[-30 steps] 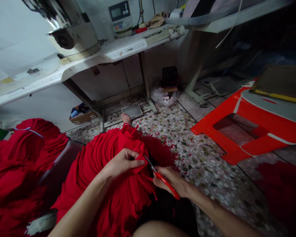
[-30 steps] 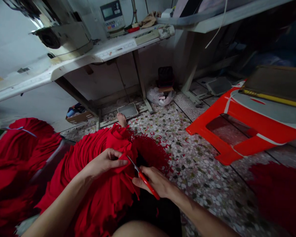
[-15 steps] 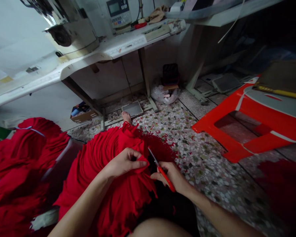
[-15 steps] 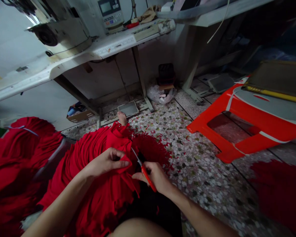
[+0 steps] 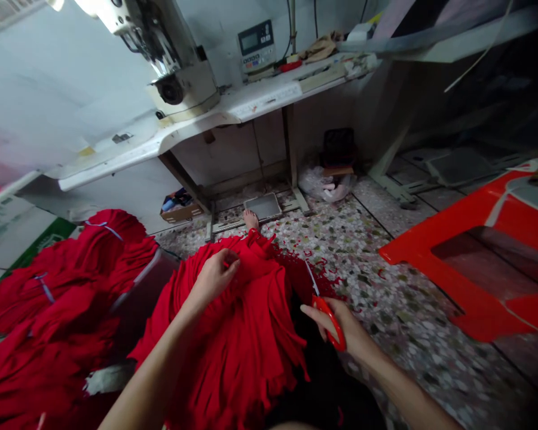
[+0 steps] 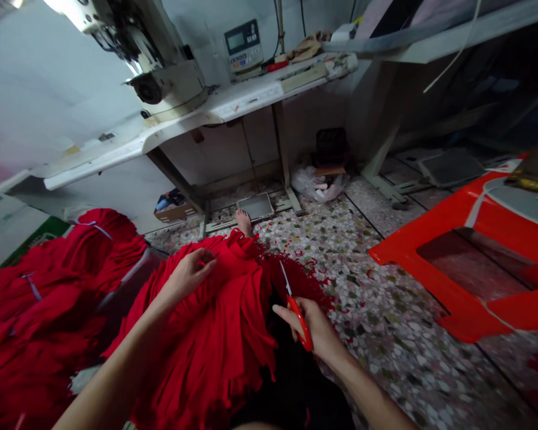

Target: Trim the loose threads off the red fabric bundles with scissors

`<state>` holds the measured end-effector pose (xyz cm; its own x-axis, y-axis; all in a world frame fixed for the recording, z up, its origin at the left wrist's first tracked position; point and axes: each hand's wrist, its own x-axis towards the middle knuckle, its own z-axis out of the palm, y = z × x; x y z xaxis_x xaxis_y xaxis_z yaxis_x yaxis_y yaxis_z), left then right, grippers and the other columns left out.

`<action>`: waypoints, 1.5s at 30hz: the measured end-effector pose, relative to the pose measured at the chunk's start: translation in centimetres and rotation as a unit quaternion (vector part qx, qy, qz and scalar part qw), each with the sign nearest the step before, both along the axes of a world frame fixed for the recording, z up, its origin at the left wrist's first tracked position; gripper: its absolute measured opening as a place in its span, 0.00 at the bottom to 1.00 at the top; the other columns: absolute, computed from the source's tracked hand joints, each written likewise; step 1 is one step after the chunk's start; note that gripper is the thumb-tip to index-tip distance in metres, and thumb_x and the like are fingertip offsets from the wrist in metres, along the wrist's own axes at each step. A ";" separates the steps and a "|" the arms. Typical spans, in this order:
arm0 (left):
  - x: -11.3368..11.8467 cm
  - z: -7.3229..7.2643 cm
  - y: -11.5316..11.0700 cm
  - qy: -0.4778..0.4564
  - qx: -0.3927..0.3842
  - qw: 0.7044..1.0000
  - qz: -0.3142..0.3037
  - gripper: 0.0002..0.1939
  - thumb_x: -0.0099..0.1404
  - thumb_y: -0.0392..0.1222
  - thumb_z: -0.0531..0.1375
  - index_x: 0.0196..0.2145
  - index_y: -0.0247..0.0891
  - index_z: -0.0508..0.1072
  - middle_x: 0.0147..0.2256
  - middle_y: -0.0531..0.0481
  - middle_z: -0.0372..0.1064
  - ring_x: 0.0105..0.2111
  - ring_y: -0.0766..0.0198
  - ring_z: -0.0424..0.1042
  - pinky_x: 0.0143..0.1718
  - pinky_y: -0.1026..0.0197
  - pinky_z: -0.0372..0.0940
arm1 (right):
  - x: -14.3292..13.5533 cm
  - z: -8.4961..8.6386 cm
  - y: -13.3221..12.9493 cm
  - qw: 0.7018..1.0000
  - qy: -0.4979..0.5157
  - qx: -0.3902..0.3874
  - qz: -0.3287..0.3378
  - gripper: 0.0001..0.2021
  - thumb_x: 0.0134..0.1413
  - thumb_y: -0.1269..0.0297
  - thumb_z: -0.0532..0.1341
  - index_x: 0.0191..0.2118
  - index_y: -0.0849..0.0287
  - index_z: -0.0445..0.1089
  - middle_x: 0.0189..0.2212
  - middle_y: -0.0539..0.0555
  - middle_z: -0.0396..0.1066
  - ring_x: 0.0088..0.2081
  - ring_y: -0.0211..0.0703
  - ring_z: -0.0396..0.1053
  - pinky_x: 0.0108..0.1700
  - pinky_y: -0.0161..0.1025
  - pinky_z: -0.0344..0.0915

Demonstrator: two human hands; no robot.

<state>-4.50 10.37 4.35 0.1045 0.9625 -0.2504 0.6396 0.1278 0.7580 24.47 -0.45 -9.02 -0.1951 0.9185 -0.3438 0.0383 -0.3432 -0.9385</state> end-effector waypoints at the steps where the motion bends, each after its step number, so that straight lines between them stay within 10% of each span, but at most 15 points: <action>1: -0.5 -0.7 0.8 0.009 -0.010 1.000 0.004 0.17 0.61 0.54 0.65 0.36 0.36 0.75 0.25 0.50 0.75 0.24 0.62 0.71 0.25 0.64 0.59 | -0.2 0.1 0.2 1.000 -0.001 0.003 0.001 0.27 0.58 0.37 0.66 0.24 0.55 0.62 0.14 0.44 0.61 0.17 0.36 0.59 0.21 0.33 0.53; 8: -0.3 -3.3 1.3 -0.061 -0.041 0.997 -0.001 0.21 0.56 0.58 0.68 0.30 0.39 0.67 0.20 0.56 0.68 0.19 0.66 0.67 0.23 0.65 0.59 | -0.5 0.0 0.5 1.000 0.014 -0.003 0.010 0.26 0.57 0.38 0.67 0.25 0.55 0.63 0.14 0.44 0.62 0.16 0.36 0.59 0.21 0.33 0.52; 22: 0.9 -2.5 0.2 -0.258 0.045 0.952 0.156 0.24 0.48 0.53 0.78 0.34 0.34 0.79 0.30 0.52 0.74 0.27 0.68 0.69 0.30 0.67 0.65 | 0.4 2.5 1.0 1.000 0.004 0.012 -0.004 0.27 0.58 0.40 0.67 0.23 0.55 0.62 0.13 0.44 0.63 0.16 0.36 0.59 0.22 0.34 0.54; 33: 3.4 2.2 -1.3 -0.342 -0.067 0.937 -0.007 0.15 0.56 0.46 0.76 0.33 0.33 0.80 0.31 0.49 0.78 0.30 0.67 0.73 0.37 0.65 0.67 | 0.6 2.3 -1.5 0.998 0.004 0.029 0.050 0.27 0.59 0.32 0.62 0.33 0.56 0.67 0.22 0.48 0.69 0.23 0.40 0.65 0.27 0.35 0.60; 45: 6.1 2.3 -1.9 -0.313 -0.158 0.934 -0.069 0.18 0.56 0.51 0.76 0.33 0.33 0.83 0.29 0.48 0.78 0.26 0.66 0.71 0.33 0.64 0.66 | 1.6 6.7 -1.7 0.979 -0.080 0.131 0.136 0.24 0.66 0.38 0.58 0.37 0.57 0.71 0.33 0.52 0.73 0.35 0.46 0.69 0.41 0.39 0.66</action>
